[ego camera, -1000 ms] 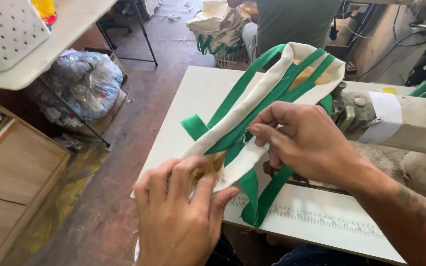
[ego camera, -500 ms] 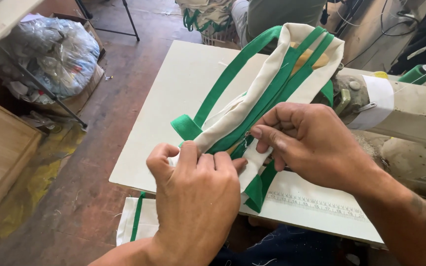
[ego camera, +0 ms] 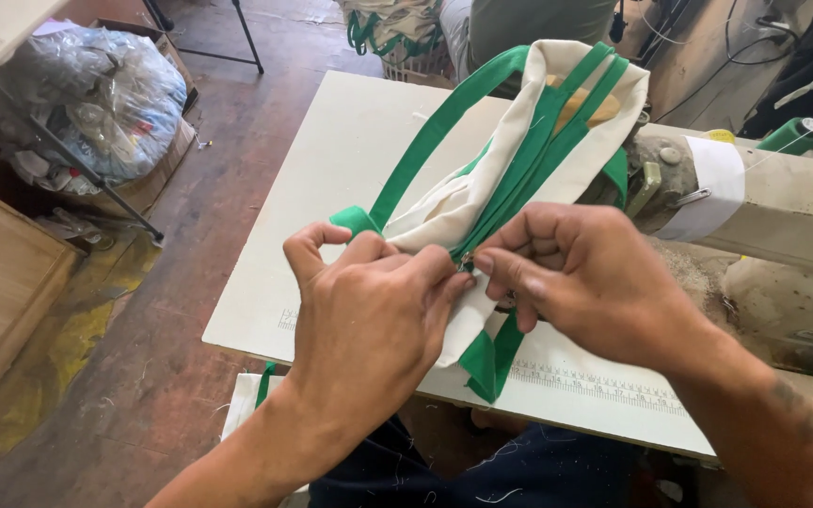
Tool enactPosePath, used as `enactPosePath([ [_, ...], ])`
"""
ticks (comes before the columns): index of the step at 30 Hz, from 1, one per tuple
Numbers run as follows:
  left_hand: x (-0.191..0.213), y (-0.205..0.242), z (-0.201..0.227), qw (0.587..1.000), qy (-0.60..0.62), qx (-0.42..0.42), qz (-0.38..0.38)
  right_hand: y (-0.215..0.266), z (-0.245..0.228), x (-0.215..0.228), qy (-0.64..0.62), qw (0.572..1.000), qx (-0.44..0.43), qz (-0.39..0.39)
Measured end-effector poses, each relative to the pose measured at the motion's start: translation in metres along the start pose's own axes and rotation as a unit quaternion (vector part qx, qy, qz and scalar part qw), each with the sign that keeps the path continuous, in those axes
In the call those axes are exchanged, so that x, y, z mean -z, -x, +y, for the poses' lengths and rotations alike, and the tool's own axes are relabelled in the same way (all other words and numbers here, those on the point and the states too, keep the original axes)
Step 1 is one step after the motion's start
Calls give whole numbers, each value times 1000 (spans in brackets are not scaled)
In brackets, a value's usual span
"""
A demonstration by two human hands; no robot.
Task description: Attaching green handles to a white canvas bag using an industrial sewing machine
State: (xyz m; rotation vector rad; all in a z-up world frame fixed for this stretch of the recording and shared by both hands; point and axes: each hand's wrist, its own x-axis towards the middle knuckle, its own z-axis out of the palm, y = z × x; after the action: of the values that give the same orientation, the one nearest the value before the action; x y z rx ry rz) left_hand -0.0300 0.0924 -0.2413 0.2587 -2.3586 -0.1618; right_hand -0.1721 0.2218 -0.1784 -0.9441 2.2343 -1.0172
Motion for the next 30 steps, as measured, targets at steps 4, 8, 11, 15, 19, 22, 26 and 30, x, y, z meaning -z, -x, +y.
enactPosePath([
  [4,0,12,2,997,64,15,-27,4,0,-7,59,998,-27,20],
  [8,4,19,3,997,61,20,-46,3,-10,-8,131,990,-56,12],
  [11,16,21,9,1000,10,-5,-26,-3,10,-9,170,983,34,52],
  [15,21,24,9,999,15,-3,-29,-3,6,-4,91,995,0,26],
  [19,28,-5,-4,1000,-1,-10,-15,-2,11,-6,147,989,11,27],
  [22,15,-60,-13,999,-37,-2,-39,-1,35,-19,178,969,162,62],
  [26,-18,-139,-7,913,102,183,-349,3,56,-40,235,894,344,167],
  [30,-68,-149,-12,926,78,151,-337,1,66,-47,288,857,367,218],
])
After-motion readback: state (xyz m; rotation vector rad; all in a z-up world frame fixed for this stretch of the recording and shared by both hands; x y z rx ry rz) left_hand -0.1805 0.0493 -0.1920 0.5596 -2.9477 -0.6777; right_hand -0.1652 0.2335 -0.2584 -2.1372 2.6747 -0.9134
